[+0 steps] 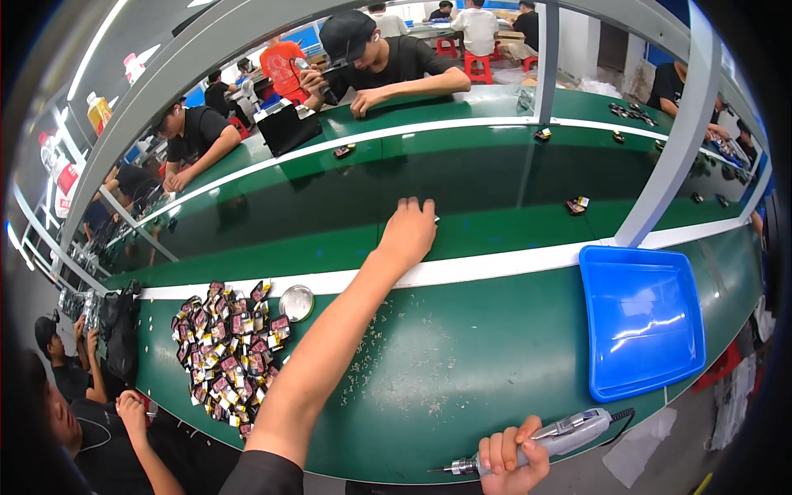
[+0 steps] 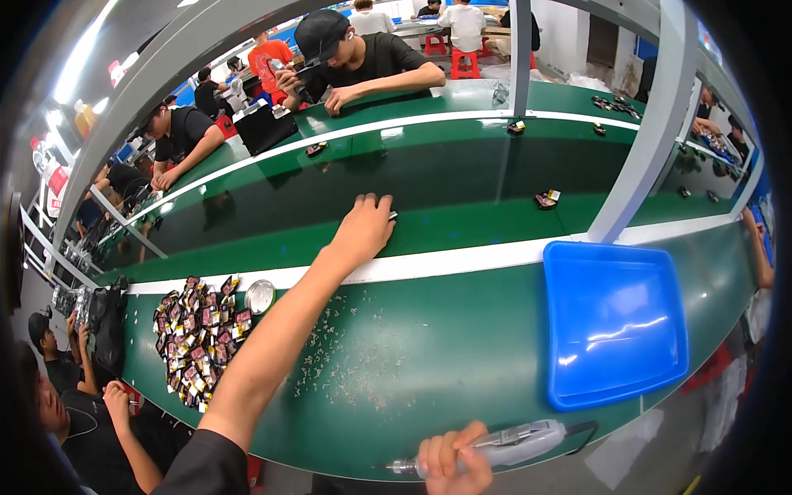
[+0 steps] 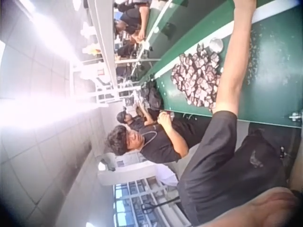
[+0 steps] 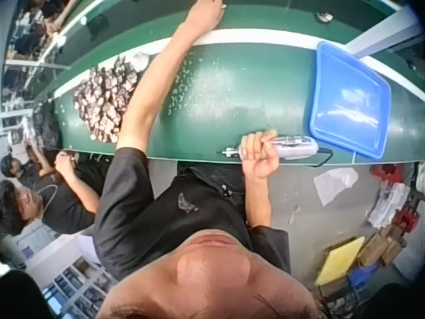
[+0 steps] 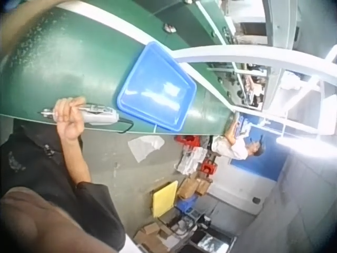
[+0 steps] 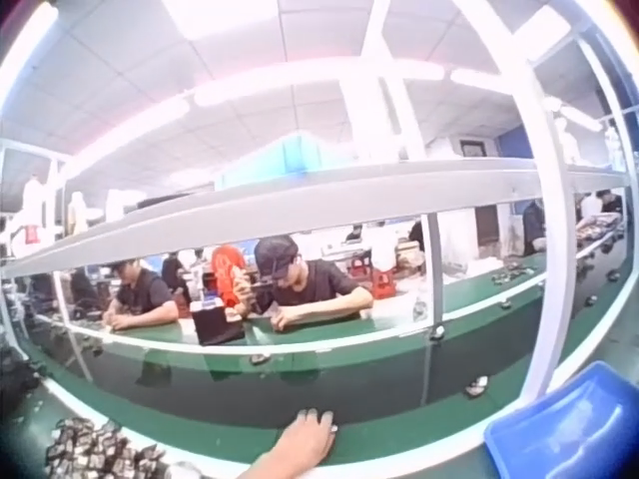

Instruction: Using an electric screwdriver to assemble small electronic components on a factory assembly line.

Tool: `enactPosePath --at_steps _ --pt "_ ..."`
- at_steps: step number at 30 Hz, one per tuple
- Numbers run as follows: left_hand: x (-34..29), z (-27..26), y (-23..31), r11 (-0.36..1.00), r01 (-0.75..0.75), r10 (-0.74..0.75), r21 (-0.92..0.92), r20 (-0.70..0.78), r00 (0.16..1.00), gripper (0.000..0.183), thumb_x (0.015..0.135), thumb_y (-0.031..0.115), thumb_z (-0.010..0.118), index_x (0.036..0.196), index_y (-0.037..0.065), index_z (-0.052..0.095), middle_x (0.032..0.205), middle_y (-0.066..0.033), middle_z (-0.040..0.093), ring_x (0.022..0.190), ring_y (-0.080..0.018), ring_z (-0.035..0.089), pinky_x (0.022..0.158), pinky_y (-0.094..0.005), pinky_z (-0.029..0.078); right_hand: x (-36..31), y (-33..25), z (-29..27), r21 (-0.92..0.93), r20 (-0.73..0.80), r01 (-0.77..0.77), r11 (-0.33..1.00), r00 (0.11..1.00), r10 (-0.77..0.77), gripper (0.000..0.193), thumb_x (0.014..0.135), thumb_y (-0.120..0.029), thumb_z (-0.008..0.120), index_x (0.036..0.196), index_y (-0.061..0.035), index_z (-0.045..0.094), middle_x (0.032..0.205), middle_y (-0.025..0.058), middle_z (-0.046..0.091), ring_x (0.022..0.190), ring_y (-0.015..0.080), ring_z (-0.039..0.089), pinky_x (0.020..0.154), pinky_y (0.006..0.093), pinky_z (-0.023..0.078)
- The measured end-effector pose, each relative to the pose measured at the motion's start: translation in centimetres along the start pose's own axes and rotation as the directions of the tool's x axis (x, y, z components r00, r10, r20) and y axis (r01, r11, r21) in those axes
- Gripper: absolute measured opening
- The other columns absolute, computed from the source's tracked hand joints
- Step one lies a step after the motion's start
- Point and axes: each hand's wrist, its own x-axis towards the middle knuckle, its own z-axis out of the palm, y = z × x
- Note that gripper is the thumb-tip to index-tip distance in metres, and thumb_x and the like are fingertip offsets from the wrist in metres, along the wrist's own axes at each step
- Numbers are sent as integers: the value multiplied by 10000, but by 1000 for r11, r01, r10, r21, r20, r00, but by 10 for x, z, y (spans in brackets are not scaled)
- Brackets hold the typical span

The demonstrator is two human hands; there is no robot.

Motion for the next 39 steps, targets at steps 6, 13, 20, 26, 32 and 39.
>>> enactPosePath --at_steps 6,13,20,26,32,39 --pt "-11 -24 -28 982 -190 189 14 80 979 370 860 30 544 1227 -14 527 1151 -204 556 1085 -364 525 920 -415 464 7 1 -2 -83 -22 31 996 999 -33 93 874 -151 492 862 -74 442 492 4 351 413 123 356 467 311 380" --pt "-146 -113 41 924 -299 308 -237 1 951 377 800 -48 588 1171 -16 532 1125 -178 568 1006 -358 564 836 -413 487 2 -3 -7 -83 -22 64 995 998 -66 94 907 -136 469 876 -54 434 515 11 378 436 121 376 492 306 393" --pt "-282 -141 107 899 -240 304 -366 130 944 574 623 -90 604 1194 -75 554 1226 -243 547 1022 -384 586 838 -425 532 -11 -4 -4 -89 -7 13 996 1000 -14 77 899 -139 463 880 -67 443 511 4 383 424 127 396 499 307 403" --pt "-292 -135 113 868 -192 276 -458 124 953 493 700 -98 644 1185 -88 559 1234 -246 559 1031 -396 589 814 -420 543 -32 -1 -3 -91 23 -34 995 999 36 89 871 -138 452 919 -68 477 514 2 383 454 137 402 525 320 407" --pt "-284 -145 116 853 -126 247 -506 179 952 459 683 -55 678 1133 -77 590 1218 -231 580 1053 -380 594 808 -399 546 -44 10 -1 -75 24 -57 996 998 59 91 873 -132 460 924 -65 493 509 2 385 442 140 400 522 321 413" --pt "-284 -143 118 871 -170 273 -460 165 948 398 690 -32 689 1080 -68 615 1170 -199 611 1040 -356 603 798 -393 551 -57 30 4 -93 -13 -157 983 988 157 80 868 -145 469 886 -67 471 472 -5 368 411 130 386 493 315 412"
